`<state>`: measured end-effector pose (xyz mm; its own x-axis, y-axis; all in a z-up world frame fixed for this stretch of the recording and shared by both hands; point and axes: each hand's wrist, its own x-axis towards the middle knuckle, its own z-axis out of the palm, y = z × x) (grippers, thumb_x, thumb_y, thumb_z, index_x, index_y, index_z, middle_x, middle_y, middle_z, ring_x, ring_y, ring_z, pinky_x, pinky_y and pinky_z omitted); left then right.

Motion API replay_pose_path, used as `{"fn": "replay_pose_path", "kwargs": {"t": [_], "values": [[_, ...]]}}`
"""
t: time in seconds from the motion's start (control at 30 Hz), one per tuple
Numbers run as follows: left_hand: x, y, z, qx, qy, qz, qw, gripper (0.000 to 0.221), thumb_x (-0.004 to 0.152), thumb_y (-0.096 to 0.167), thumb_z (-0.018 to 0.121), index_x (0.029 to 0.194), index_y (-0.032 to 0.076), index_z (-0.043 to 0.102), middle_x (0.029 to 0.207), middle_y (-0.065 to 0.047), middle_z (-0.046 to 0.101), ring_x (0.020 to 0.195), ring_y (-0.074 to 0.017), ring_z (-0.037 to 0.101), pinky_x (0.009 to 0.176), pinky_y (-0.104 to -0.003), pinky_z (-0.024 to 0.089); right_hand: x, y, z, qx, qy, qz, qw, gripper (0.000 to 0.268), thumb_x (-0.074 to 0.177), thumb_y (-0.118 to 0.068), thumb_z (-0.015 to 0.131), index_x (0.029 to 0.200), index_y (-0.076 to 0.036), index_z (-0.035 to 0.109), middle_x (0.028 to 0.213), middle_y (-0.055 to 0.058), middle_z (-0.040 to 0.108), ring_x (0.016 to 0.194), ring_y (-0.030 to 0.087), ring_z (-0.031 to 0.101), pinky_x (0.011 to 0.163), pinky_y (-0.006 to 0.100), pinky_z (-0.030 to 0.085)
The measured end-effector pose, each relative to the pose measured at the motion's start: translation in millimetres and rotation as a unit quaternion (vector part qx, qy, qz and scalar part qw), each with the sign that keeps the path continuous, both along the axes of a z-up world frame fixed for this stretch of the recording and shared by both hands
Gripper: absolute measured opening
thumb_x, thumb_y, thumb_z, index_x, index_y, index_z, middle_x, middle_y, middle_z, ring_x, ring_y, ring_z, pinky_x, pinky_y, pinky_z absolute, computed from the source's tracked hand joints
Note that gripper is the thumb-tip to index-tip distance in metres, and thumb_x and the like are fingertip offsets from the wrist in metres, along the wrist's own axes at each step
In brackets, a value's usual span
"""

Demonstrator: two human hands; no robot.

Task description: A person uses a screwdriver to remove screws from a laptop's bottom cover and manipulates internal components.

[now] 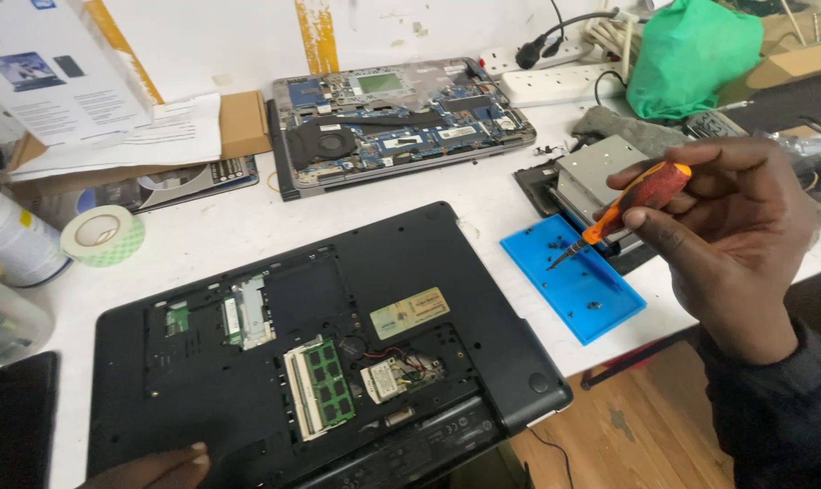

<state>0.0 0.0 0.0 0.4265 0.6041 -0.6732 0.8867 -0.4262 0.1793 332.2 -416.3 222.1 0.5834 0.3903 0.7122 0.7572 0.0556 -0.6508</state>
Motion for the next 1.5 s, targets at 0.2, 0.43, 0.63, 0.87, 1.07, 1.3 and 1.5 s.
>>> {"fn": "replay_pose_path", "kwargs": {"t": [0.2,0.43,0.63,0.87,1.07,1.3,1.5], "values": [[-35.5,98.4,-150.6,-0.248,-0.260,0.068,0.931,0.021,0.091,0.016,0.062,0.097,0.003,0.077,0.084,-0.005,0.067,0.078,-0.0154,0.060,0.086,-0.030,0.051,-8.5,33.9,17.5,-0.010,-0.011,0.029,0.999,0.037,0.087,0.009,0.061,0.116,0.003,0.039,0.103,0.026,0.058,0.104,0.034,0.066,0.086,0.039,0.063],[-46.3,-33.2,-17.0,0.153,-0.539,-0.186,0.807,0.024,0.086,0.022,0.057,0.101,0.021,0.075,0.109,0.010,0.068,0.107,-0.0160,0.060,0.096,-0.030,0.047,-8.1,80.2,21.7,-0.002,0.034,0.121,0.992,0.038,0.086,0.010,0.059,0.115,0.000,0.036,0.103,0.030,0.059,0.081,0.033,0.068,0.070,0.035,0.061],[-48.5,-101.3,82.5,0.343,-0.633,-0.218,0.659,0.022,0.077,0.028,0.075,0.094,0.015,0.069,0.108,-0.002,0.067,0.104,-0.0201,0.067,0.091,-0.028,0.054,-28.2,147.2,32.1,-0.104,0.011,0.123,0.987,0.043,0.093,0.012,0.052,0.127,-0.003,0.031,0.115,0.028,0.057,0.087,0.033,0.065,0.081,0.036,0.056],[-42.1,-116.2,53.8,0.331,-0.691,-0.114,0.632,0.026,0.092,0.034,0.052,0.098,0.014,0.068,0.112,-0.005,0.067,0.111,-0.0257,0.063,0.096,-0.040,0.047,-112.9,257.1,50.8,-0.069,0.031,0.280,0.957,0.039,0.085,0.014,0.058,0.114,0.000,0.037,0.101,0.026,0.061,0.096,0.028,0.066,0.083,0.035,0.062],[-36.8,-128.7,54.6,0.355,-0.684,-0.029,0.636,0.022,0.095,0.025,0.048,0.090,0.026,0.069,0.109,0.006,0.069,0.110,-0.0168,0.064,0.094,-0.039,0.042,-145.4,338.0,23.7,-0.059,0.009,0.401,0.914,0.034,0.084,0.009,0.064,0.110,0.000,0.044,0.094,0.019,0.062,0.086,0.020,0.065,0.080,0.032,0.063],[-29.1,-122.1,14.4,0.288,-0.699,-0.067,0.651,0.023,0.084,0.028,0.079,0.102,0.024,0.066,0.118,0.005,0.062,0.120,-0.0225,0.053,0.091,-0.054,0.049,-159.6,379.5,-7.8,-0.081,0.060,0.418,0.903,0.027,0.085,0.007,0.061,0.106,0.000,0.046,0.090,0.015,0.060,0.074,0.016,0.061,0.075,0.029,0.060],[-14.4,-130.1,15.2,0.338,-0.713,0.048,0.613,0.013,0.081,0.032,0.078,0.077,0.032,0.065,0.101,0.016,0.070,0.111,-0.0147,0.062,0.092,-0.047,0.045,-159.1,387.8,-18.3,-0.088,0.088,0.425,0.896,0.029,0.083,0.009,0.059,0.108,0.001,0.045,0.090,0.018,0.062,0.071,0.021,0.063,0.070,0.034,0.060]]}}
